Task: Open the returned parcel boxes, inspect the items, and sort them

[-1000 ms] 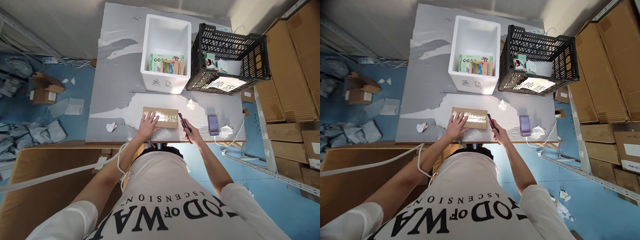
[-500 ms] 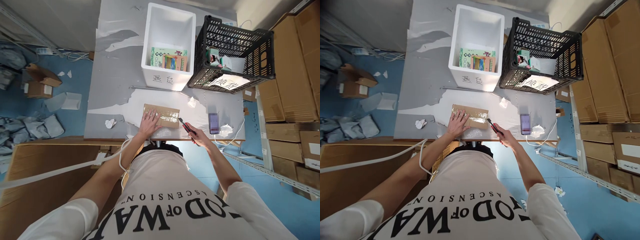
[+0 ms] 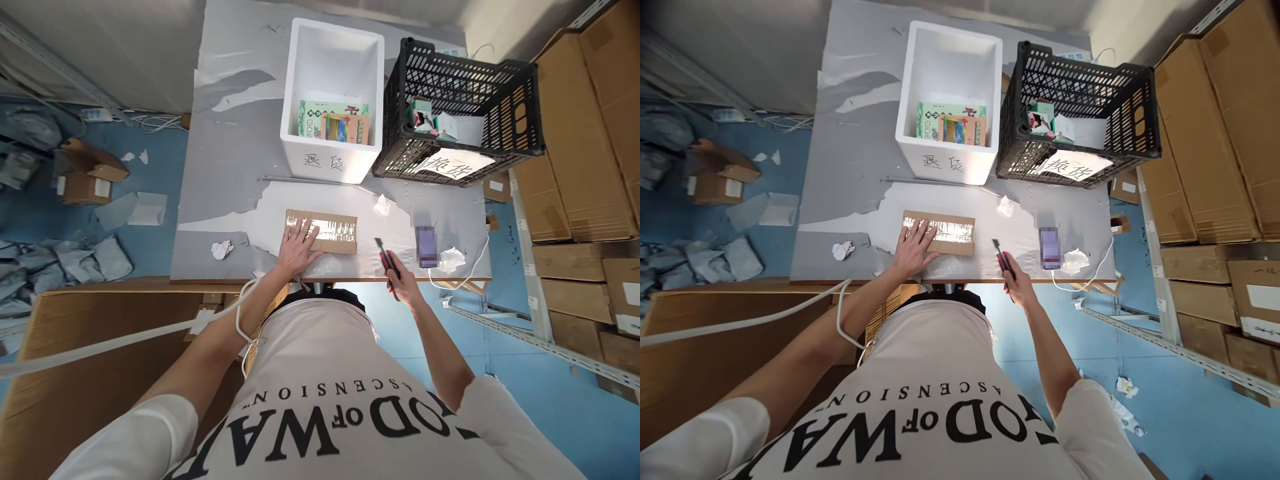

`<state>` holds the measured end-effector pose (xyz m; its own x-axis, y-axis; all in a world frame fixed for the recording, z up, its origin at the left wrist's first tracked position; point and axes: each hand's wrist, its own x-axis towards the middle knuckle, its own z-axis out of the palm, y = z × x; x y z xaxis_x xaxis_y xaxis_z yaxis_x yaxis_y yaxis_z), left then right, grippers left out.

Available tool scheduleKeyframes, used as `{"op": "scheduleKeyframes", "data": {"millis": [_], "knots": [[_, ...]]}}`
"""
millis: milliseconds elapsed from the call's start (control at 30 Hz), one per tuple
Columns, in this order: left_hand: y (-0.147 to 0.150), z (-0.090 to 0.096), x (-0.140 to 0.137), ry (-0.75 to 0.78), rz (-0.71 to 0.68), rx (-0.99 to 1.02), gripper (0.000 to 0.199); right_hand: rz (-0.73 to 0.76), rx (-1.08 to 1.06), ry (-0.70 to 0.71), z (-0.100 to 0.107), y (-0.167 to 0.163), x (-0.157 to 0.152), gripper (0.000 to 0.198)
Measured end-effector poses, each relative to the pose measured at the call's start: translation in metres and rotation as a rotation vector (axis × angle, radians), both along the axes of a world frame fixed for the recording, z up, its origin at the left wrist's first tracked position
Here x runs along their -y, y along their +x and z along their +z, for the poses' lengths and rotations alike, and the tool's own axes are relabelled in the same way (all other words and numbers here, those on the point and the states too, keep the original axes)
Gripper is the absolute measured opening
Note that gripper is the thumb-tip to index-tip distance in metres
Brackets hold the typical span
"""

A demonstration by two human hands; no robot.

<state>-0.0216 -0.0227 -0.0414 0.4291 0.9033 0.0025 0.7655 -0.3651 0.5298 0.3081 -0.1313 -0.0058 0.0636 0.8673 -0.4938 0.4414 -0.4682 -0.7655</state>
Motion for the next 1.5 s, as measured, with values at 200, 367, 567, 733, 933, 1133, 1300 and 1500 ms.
{"op": "scheduleKeyframes", "data": {"millis": [200, 367, 567, 733, 933, 1133, 1300, 1500], "knots": [[-0.004, -0.002, 0.012, 0.077, -0.032, 0.021, 0.041, -0.010, 0.551, 0.080, -0.058, -0.028, -0.041, 0.059], [-0.005, -0.010, 0.019, 0.204, -0.029, -0.007, 0.039, 0.126, 0.730, 0.024, -0.097, -0.053, -0.057, 0.066], [-0.007, -0.019, 0.024, 0.259, -0.084, -0.039, 0.042, 0.153, 0.830, 0.197, -0.084, -0.049, -0.064, 0.060], [-0.009, -0.027, 0.022, 0.237, -0.079, -0.045, 0.043, 0.588, 0.708, 0.630, -0.023, -0.072, -0.119, 0.065], [-0.007, -0.026, 0.020, 0.204, -0.107, -0.087, 0.042, 1.018, 0.856, 0.487, 0.016, -0.108, -0.172, 0.043], [0.000, -0.020, 0.019, 0.211, -0.100, -0.117, 0.044, 0.941, 0.763, 0.379, 0.025, -0.102, -0.223, 0.040], [0.002, -0.022, 0.020, 0.246, -0.110, -0.116, 0.045, 0.958, 0.628, 0.421, 0.029, -0.098, -0.244, 0.039], [-0.002, -0.026, 0.021, 0.260, -0.115, -0.113, 0.046, 0.883, 0.808, 0.299, 0.030, -0.095, -0.246, 0.044]]}}
